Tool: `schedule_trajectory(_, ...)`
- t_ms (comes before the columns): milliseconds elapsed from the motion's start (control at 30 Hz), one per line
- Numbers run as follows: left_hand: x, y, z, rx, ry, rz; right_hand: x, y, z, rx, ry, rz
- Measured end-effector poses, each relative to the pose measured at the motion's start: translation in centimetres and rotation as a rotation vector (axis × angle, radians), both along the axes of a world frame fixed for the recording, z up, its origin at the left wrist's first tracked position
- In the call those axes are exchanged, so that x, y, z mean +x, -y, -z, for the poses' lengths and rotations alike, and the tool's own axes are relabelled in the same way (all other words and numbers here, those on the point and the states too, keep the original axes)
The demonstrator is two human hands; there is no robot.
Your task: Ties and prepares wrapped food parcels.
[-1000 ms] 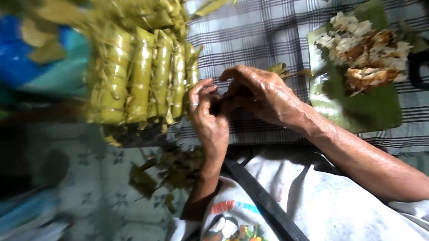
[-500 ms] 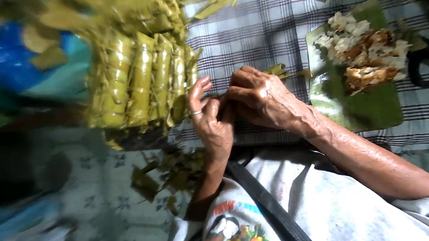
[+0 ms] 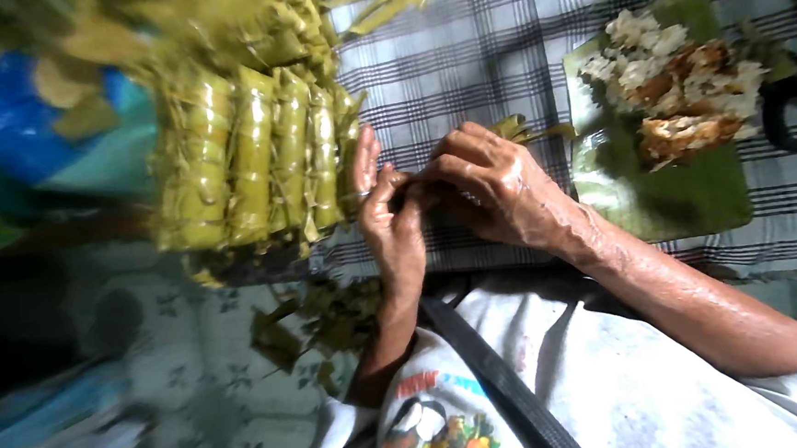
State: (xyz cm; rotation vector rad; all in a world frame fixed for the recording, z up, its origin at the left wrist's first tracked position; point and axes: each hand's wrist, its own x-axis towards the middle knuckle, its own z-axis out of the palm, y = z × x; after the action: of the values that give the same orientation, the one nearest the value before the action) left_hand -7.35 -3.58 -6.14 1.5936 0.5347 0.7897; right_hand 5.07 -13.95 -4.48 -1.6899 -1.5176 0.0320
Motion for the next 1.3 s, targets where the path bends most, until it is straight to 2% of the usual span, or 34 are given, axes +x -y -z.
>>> schedule_trajectory(200,-0.4,-0.5,-0.1,-0.037,-0.011,0.04,-0.3,0.0,0.2,0.021,0.035,0.018)
schedule_trajectory(367,-1.1,-1.1,0.0,0.043,-0.046,0.059,0.1,-0.1,0.3,-0.01,0.015,-0.021)
schedule_trajectory(633,-1.1,-1.1,-1.1,0.458,-0.204,-0.081,0.1,-0.8,-0.3,-0.101,0.078,0.005)
schedule_trajectory(767,-1.3,-0.7,-1.4,0.657,-0.359,-0.143,-0.8,-1.0,-0.3,-0.101,0.096,0.039)
schedule_trajectory(900,-0.7,-1.7,-2.1,0.754,-0.473,-0.107,-0.3,-0.6,-1.2,-0.173,0.052,0.033)
schedule_trajectory(1033,0.7,-1.3,-3.5,0.836,-0.564,0.073,3.2,1.0,-4.0,-0.323,0.015,0.054)
schedule_trajectory(1167,2.8,0.3,-3.2,0.988,-0.606,0.237,10.5,1.3,-5.4,-0.526,0.044,0.294)
schedule_trajectory(1300,4.0,1.3,-4.3,0.952,-0.79,0.346,18.0,-0.6,-5.2,-0.512,0.034,0.538)
